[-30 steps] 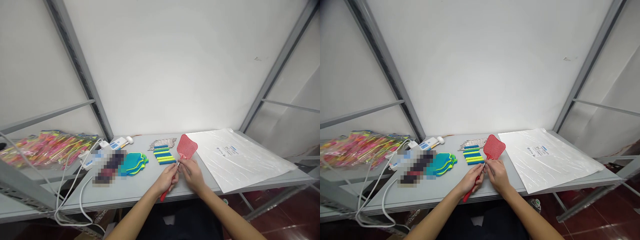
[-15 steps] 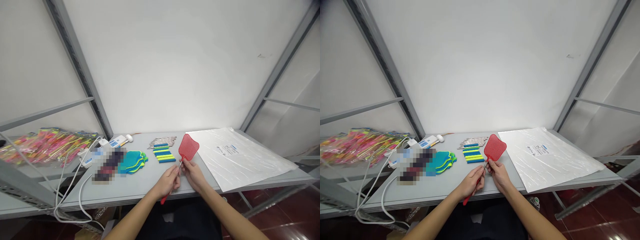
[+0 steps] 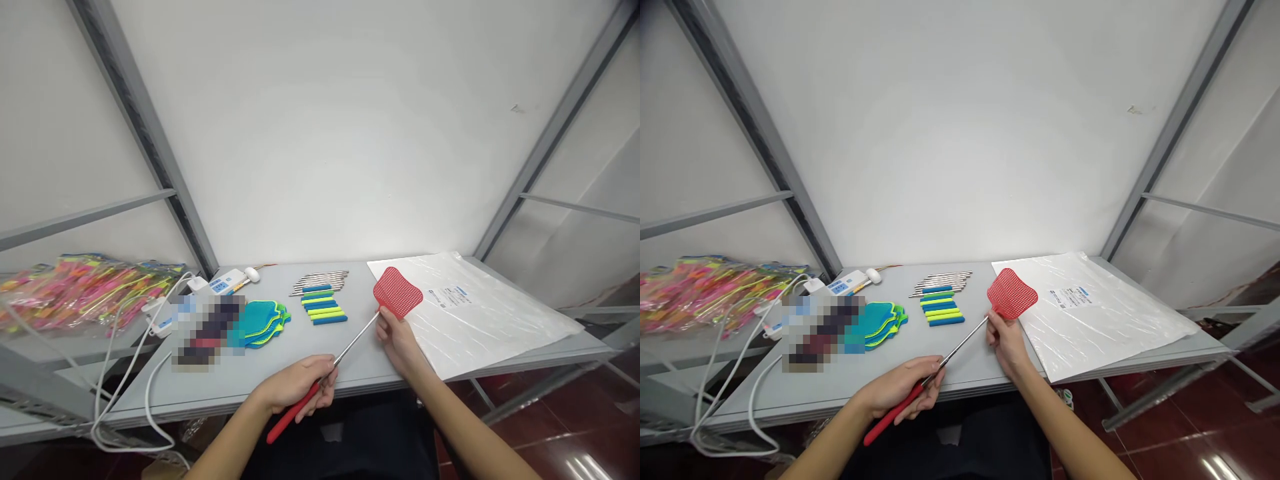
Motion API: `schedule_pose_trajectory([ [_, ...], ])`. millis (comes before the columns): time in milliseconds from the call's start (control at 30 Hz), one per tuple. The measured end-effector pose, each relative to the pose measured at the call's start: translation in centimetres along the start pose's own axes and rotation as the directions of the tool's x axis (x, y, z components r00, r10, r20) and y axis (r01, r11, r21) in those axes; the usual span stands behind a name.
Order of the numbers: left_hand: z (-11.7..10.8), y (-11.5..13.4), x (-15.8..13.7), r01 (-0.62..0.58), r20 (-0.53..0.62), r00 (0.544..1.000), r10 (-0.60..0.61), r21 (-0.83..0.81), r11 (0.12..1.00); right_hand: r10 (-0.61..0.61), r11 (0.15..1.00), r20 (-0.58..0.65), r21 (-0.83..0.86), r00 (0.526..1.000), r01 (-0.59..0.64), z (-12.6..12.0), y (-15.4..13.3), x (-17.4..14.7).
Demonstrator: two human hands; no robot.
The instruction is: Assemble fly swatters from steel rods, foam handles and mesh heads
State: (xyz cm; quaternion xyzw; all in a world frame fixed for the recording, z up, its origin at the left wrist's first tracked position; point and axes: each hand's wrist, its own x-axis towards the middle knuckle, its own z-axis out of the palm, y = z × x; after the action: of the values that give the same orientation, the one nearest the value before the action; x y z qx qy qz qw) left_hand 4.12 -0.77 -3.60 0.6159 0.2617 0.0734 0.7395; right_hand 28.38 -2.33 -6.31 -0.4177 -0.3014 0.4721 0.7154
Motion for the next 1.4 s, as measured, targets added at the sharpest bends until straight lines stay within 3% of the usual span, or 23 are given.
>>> schedule_pose_trajectory([
  [267, 2.1, 0.1, 0.8, -0.056, -0.037, 0.998, 0.054, -0.064, 0.996, 0.104, 0.988, 0.211, -0.133, 0.972, -0.077, 2.8, 2.5, -2.7],
  [533, 1.2, 0.5, 0.6, -0.015, -0.012, 1.0, 0.015, -0.049, 0.999, -0.044, 0.99, 0.038, -0.136, 0.998, 0.049, 1.2, 0.8, -0.7],
  [833, 1.1, 0.4, 0.5, -0.035, -0.02, 0.999, 0.034, -0.078, 0.996, 0.074, 0.984, 0.21, -0.173, 0.975, -0.038, 3.8, 2.1, -3.6],
  [1033, 1.4, 1.0, 0.0, -0.026, -0.035, 0.999, 0.025, -0.008, 1.0, -0.003, 0.99, 0.085, -0.143, 0.996, 0.015, 1.2, -1.2, -0.4],
  [1133, 1.6, 0.9, 0.2, -0.024, -0.044, 0.999, 0.025, 0.031, 0.999, -0.021, 0.991, 0.039, -0.132, 0.999, 0.026, 0.8, -1.3, -0.2],
  [1300, 1.8, 0.7, 0.5, -0.027, -0.079, 0.996, 0.034, 0.088, 0.996, 0.088, 0.979, 0.176, -0.196, 0.98, -0.053, 2.6, 0.7, -2.8],
  [1400, 1.5, 0.9, 0.1, -0.019, -0.101, 0.994, 0.033, 0.144, 0.989, 0.138, 0.971, 0.258, -0.226, 0.956, -0.079, 2.8, 0.4, -2.7],
])
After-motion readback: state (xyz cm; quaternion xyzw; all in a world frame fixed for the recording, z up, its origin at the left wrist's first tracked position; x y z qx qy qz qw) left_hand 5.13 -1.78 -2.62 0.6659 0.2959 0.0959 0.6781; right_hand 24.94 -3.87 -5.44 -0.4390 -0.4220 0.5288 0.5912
